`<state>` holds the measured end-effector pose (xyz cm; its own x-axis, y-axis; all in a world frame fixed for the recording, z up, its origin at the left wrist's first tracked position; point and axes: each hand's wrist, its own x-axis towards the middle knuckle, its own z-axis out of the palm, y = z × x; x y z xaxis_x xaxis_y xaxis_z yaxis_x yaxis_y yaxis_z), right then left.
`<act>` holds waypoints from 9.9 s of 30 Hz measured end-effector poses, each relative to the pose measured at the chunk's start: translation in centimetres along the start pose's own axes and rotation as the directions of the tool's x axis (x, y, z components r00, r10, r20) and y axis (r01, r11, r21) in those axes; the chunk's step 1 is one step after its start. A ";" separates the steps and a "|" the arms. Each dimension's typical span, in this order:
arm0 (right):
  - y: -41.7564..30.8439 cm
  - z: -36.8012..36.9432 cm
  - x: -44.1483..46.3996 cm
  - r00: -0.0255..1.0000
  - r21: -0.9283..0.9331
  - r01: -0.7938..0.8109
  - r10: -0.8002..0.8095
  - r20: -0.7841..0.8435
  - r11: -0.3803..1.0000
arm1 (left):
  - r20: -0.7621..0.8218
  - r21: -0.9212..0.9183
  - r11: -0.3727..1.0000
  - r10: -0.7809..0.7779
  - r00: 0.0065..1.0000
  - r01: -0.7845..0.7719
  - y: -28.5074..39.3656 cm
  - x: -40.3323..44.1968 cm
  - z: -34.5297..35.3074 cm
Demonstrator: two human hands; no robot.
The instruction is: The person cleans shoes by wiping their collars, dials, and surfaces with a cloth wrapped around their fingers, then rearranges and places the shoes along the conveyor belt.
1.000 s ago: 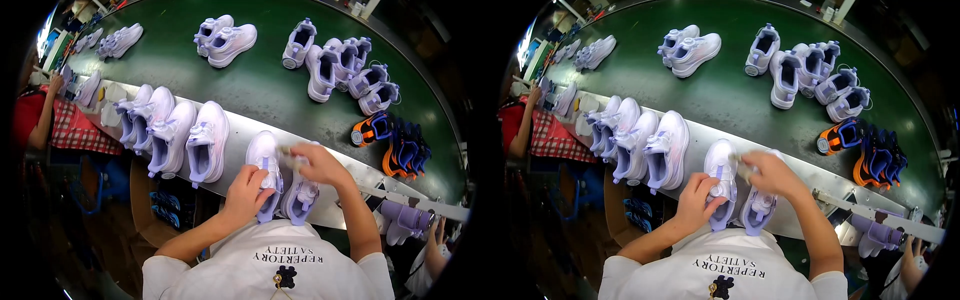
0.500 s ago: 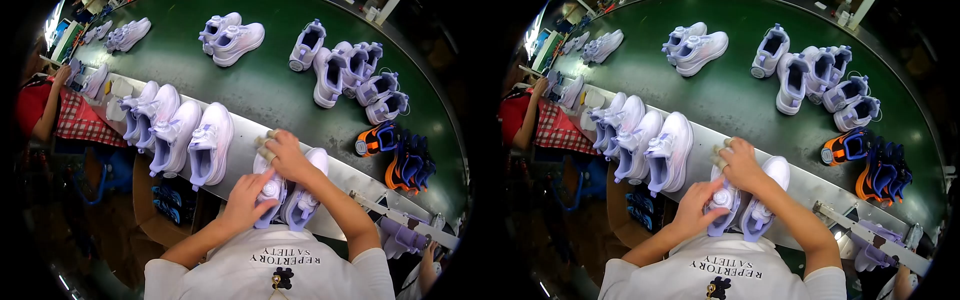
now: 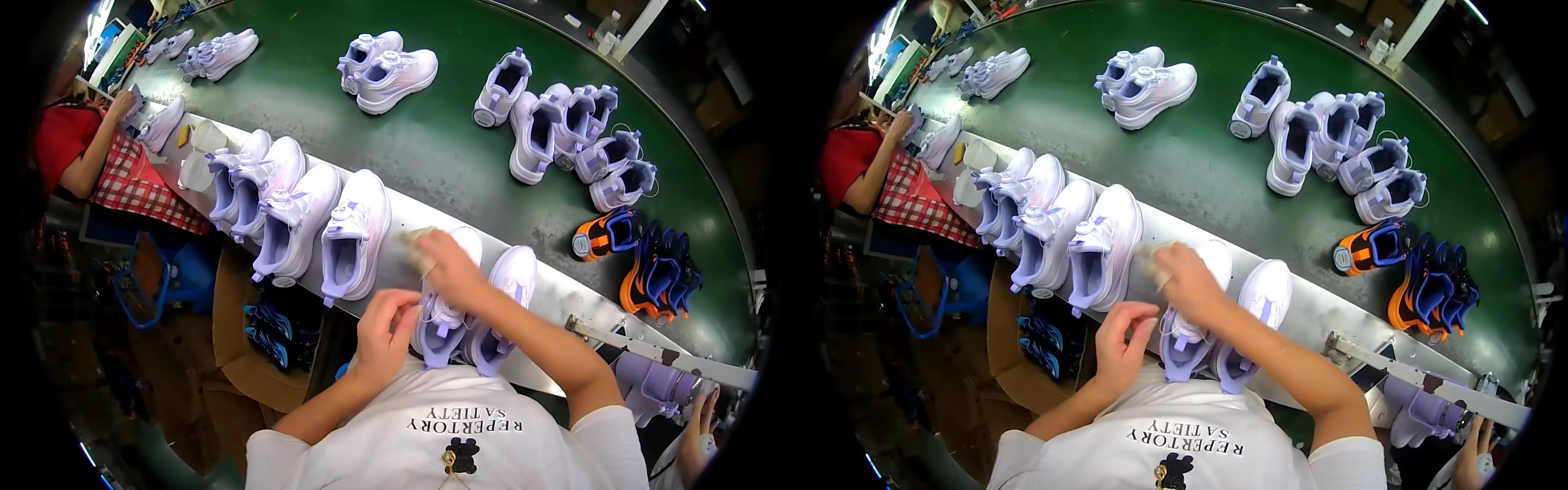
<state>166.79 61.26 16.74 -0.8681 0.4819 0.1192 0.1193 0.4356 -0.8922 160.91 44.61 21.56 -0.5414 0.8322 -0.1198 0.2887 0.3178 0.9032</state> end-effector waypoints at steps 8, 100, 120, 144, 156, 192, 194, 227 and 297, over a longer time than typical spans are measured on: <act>5.0 -1.7 -1.2 0.977 -0.491 -0.183 0.214 0.006 0.851 | 0.457 0.084 0.895 0.355 0.815 -0.437 1.4 4.6 2.7; -4.1 -8.6 -10.3 0.984 -0.161 -0.110 0.130 0.121 0.981 | 0.491 0.457 0.867 -0.057 0.869 -0.201 7.8 4.7 4.8; -4.6 -11.2 -10.9 0.937 0.053 -0.288 0.270 0.220 0.956 | 0.590 -0.222 0.581 -0.560 0.582 0.783 7.1 -2.1 2.0; 11.1 -21.9 -0.6 0.636 -0.531 -0.613 -0.033 -0.771 0.585 | 0.819 0.229 0.870 0.070 0.569 -0.436 12.3 5.7 6.5; 13.7 -20.9 0.4 0.618 -0.340 -0.725 0.349 -0.705 0.598 | 0.355 0.433 0.829 0.203 0.913 -0.353 18.6 15.9 -3.3; 15.4 -30.0 -21.6 0.477 -0.477 -0.869 0.472 -0.741 0.129 | 0.358 0.600 0.550 0.465 0.810 -0.581 -0.3 42.2 -3.0; 16.8 -33.2 -21.7 0.509 -0.566 -0.824 0.449 -0.735 0.007 | 0.352 0.593 0.594 0.418 0.838 -0.544 -0.5 41.9 -3.2; 10.2 -28.4 -3.0 0.970 -0.624 -0.229 0.121 -0.211 0.747 | 0.644 0.608 0.481 0.166 0.746 -0.632 6.6 28.7 13.5; -1.5 -19.9 -24.6 0.939 -0.151 -0.286 0.246 -0.239 0.946 | 0.627 0.159 0.734 0.442 0.642 -0.660 8.5 -1.9 13.4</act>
<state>197.52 63.85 23.84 -0.6709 0.7415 -0.0033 0.4338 0.3889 -0.8127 174.99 51.81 23.94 0.2748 0.9594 0.0638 0.6945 -0.2439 0.6769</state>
